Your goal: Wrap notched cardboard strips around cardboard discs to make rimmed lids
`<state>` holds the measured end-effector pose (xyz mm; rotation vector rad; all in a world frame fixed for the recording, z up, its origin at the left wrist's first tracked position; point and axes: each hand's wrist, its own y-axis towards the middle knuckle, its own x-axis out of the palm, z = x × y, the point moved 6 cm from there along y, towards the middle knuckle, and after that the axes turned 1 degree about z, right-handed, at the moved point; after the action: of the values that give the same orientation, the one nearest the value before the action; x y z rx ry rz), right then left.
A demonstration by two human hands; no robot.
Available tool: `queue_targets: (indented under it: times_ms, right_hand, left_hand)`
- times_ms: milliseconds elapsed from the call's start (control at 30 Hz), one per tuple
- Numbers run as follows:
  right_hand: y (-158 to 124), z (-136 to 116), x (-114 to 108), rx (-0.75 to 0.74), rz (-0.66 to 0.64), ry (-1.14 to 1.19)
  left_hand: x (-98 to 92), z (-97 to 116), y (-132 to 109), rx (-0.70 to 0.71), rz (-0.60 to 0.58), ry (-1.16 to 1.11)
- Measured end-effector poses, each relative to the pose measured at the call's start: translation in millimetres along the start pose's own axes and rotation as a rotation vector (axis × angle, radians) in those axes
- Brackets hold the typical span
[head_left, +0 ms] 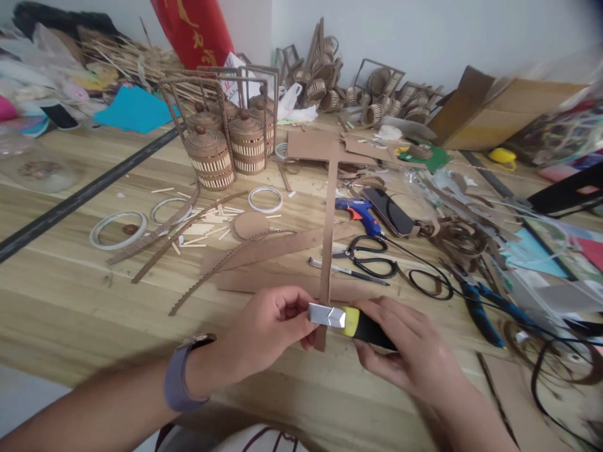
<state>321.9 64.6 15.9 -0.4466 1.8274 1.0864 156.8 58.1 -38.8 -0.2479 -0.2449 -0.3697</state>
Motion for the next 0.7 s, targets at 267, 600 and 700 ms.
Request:
queue_targets:
  times_ms: [267,600,700]
  right_hand:
    - [0.4,9.8,-3.9,0.023,0.004,-0.005]
    - [-17.8,39.9,-2.5,0.459,0.083,0.252]
    - [-22.8,40.5,13.7,0.705,0.111,0.559]
  left_hand:
    - [-0.1,1.8,-0.9,0.007,0.003,0.007]
    - [1.3,-1.9,-0.1,-0.078,0.020,0.116]
    - [8.6,-8.1,-2.4,-0.103,-0.031,0.191]
